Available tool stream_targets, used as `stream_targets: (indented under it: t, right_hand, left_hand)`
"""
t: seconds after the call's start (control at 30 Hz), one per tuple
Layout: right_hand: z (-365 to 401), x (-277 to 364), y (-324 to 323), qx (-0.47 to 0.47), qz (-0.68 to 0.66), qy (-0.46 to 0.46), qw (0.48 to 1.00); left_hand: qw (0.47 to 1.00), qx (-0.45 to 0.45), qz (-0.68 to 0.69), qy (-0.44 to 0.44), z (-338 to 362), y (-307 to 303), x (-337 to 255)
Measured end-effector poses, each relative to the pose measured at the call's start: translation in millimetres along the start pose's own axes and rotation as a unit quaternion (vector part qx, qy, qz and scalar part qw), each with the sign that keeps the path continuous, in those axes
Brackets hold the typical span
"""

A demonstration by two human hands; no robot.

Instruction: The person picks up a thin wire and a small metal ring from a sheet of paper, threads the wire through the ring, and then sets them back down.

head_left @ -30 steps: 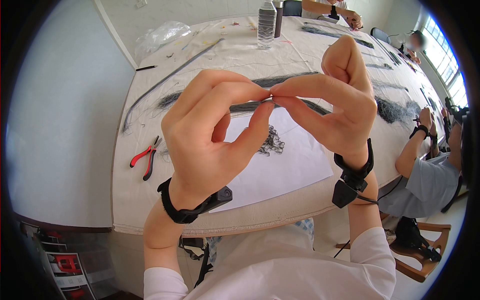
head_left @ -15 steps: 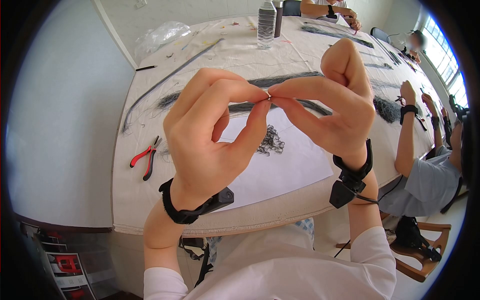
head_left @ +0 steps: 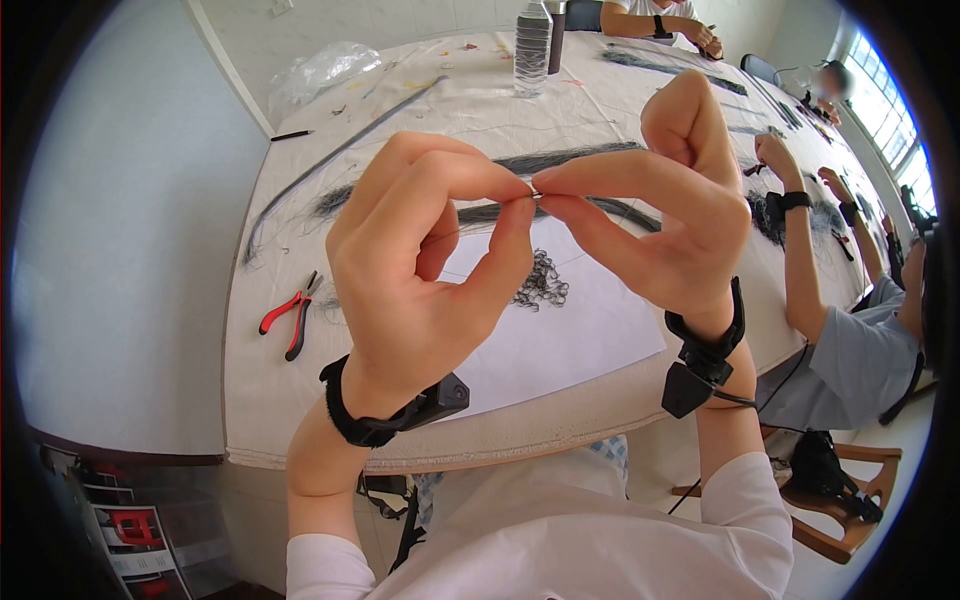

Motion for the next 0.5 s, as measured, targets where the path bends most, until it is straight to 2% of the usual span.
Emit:
stream_targets:
  t: [0.23, 0.5]
  right_hand:
    - [0.4, -3.5, 1.3, 0.006, 0.004, 0.016, 1.000]
    - [0.9, 9.0, -0.5, -0.023, 0.051, -0.054, 0.997]
  left_hand:
    - [0.999, 0.033, -0.011, -0.024, 0.7, 3.6, 1.1]
    - [0.997, 0.065, -0.032, -0.023, -0.6, 6.0, 2.4]
Point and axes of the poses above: each hand's wrist, its own z-axis away from the middle knuckle, its own y-axis out of the palm, x = y × z, the point moved 10 cm from there along -z, towards the middle knuckle, and after that the axes turned 7 degrees about -x, right-handed, at the moved point
